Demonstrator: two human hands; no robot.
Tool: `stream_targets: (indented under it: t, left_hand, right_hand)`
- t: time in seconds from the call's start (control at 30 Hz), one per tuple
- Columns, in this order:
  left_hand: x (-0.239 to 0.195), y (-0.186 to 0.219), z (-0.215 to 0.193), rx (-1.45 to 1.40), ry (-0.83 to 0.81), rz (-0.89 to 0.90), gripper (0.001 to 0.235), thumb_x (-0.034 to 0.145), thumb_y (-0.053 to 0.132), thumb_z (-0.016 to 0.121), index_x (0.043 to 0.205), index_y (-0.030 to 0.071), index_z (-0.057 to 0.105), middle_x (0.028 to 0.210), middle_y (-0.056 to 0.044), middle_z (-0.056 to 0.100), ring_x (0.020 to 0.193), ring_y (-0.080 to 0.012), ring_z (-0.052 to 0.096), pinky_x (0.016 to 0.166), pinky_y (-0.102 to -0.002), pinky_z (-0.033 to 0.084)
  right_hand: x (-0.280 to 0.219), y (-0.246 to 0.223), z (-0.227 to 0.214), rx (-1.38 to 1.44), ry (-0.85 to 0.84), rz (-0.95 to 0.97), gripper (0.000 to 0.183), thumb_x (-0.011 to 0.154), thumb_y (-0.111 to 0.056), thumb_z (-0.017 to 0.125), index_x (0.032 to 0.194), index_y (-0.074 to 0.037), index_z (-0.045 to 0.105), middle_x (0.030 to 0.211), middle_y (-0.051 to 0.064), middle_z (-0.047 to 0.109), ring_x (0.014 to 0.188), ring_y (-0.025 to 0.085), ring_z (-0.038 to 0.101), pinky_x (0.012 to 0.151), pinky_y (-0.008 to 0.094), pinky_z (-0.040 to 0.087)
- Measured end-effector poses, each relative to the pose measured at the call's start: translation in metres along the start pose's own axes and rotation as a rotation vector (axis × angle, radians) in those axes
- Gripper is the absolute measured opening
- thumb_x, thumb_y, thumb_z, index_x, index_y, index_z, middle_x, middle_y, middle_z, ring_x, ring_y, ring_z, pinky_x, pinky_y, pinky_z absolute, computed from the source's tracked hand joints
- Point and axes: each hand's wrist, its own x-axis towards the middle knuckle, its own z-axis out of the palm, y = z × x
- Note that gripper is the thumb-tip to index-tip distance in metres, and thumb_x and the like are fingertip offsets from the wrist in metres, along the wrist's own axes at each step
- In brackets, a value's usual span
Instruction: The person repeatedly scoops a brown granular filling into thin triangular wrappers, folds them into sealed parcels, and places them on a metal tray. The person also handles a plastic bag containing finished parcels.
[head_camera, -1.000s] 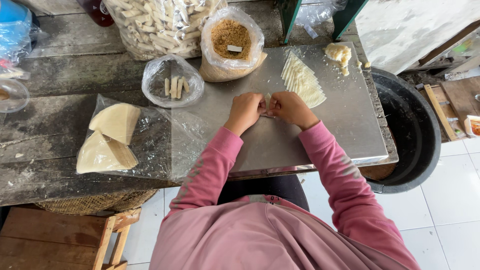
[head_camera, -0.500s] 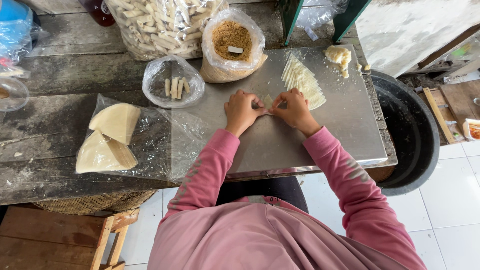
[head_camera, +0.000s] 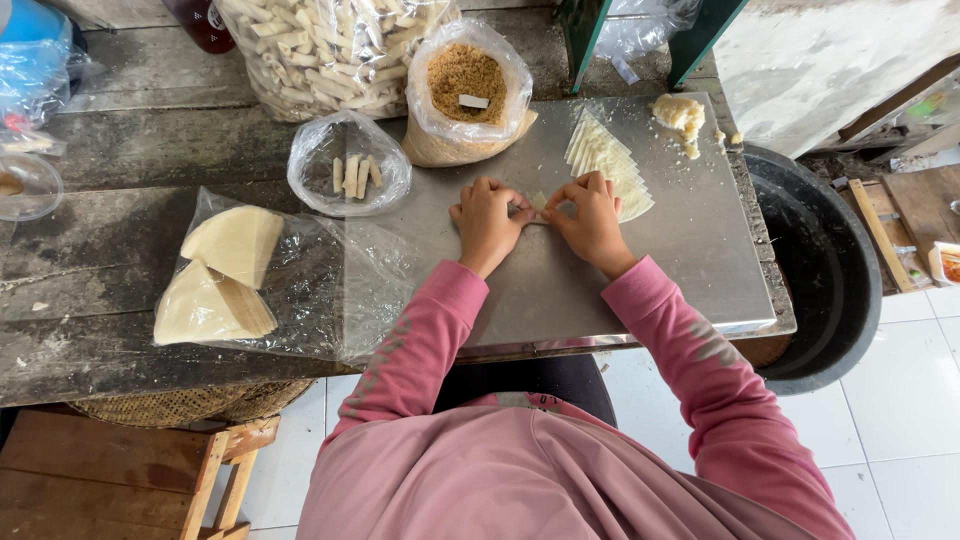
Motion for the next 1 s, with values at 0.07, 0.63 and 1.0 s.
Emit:
stream_targets:
  t: [0.07,0.63,1.0]
  left_hand:
    - [-0.002,-0.001,0.000,0.011,0.020,0.068,0.011,0.078,0.031,0.085,0.084,0.022,0.080,0.111,0.002,0.062,0.114,-0.0256,0.051,0.095,-0.051,0.033]
    - [-0.006,0.003,0.033,0.115,0.154,-0.016,0.029,0.082,0.026,0.075,0.104,0.012,0.061,0.116,-0.013,0.053,0.112,-0.0341,0.046,0.081,-0.052,0.032]
    - [0.021,0.000,0.017,0.058,0.102,0.158,0.023,0.076,0.036,0.075,0.088,0.017,0.070,0.098,-0.005,0.065,0.101,-0.0305,0.056,0.082,-0.053,0.034]
  right_hand:
    - [-0.002,0.002,-0.002,-0.063,-0.014,-0.090,0.011,0.085,-0.023,0.082,0.093,-0.018,0.077,0.111,0.006,0.054,0.111,0.029,0.048,0.096,0.045,0.033]
    - [0.000,-0.001,0.015,-0.220,0.071,-0.024,0.031,0.085,-0.023,0.075,0.110,-0.009,0.063,0.116,0.015,0.049,0.112,0.035,0.045,0.091,0.050,0.033]
    - [0.046,0.007,0.004,-0.205,0.229,-0.009,0.025,0.098,-0.032,0.074,0.106,-0.011,0.064,0.117,0.015,0.051,0.108,0.033,0.047,0.092,0.047,0.034]
